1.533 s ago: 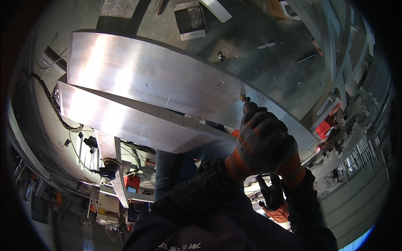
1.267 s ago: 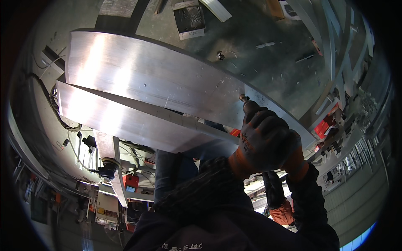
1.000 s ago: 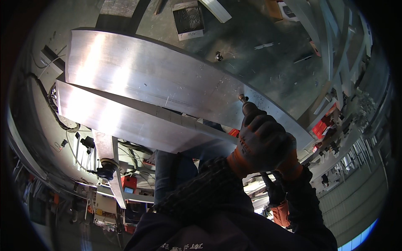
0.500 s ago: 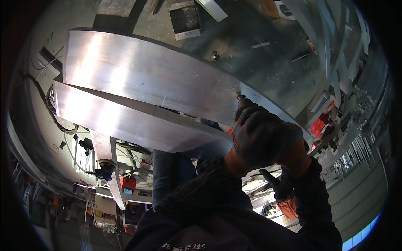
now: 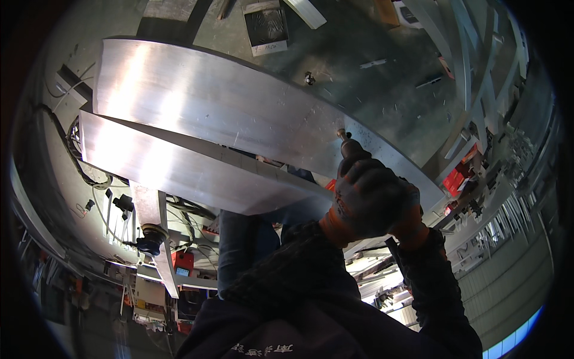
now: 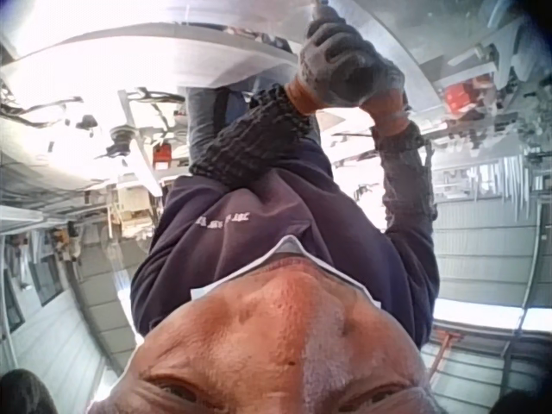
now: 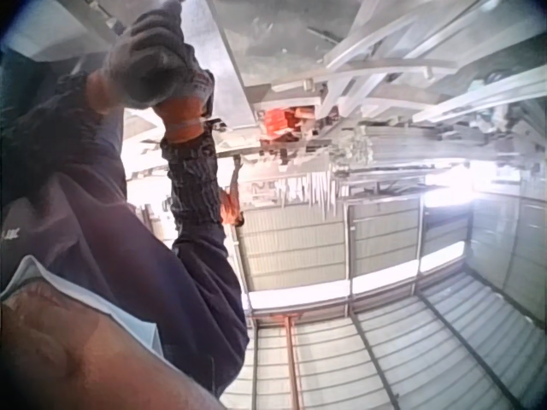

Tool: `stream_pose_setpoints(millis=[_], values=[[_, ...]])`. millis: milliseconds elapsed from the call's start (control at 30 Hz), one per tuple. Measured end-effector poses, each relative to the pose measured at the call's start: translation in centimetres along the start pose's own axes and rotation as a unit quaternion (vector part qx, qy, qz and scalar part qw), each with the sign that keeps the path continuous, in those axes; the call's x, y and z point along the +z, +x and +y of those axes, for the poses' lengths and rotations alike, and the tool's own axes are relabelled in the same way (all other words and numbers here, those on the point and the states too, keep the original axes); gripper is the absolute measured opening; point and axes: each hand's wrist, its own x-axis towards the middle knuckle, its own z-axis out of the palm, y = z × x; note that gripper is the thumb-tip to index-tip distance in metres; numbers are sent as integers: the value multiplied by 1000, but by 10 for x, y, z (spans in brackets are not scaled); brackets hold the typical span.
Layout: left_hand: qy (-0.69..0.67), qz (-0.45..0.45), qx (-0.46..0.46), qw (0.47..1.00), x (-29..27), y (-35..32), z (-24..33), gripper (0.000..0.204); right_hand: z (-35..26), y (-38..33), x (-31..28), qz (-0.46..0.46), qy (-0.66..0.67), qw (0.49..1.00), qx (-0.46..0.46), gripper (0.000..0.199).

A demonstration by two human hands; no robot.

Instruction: The person uses a cordless drill to create multiple holes in a long metal sheet. They adjust the drill bit and reposition the sheet as needed while working in a workshop environment.

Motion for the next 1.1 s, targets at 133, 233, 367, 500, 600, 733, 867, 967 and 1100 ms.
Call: stream_pose_setpoints(millis=[133,233,367,500,600,733,867,967,1100], values=[[-76,-8,-102,992,3,-24,-40,24,-12,21,1,-56,-47,997,7,43],[-131,13,-87,987,18,-24,-11,29,-18,2,-17,-64,-13,998,15,42],[-799,292,31,524,85,13,43,37,-17,-19,-48,-129,71,987,64,43],[-901,381,163,129,140,8,78,46,-6,-49,-40,-172,91,970,143,46],[-741,428,-73,512,183,-58,78,51,-14,-35,-40,-124,111,978,126,46],[-3,-42,8,999,50,9,51,44,-5,-18,-31,-45,163,978,122,48],[74,-80,34,994,27,24,60,38,-11,6,-26,4,198,974,112,50],[46,-43,22,998,-2,18,59,46,-19,19,-30,32,208,971,117,52],[103,-69,7,992,-51,0,16,45,1,29,-27,29,222,972,78,55]])
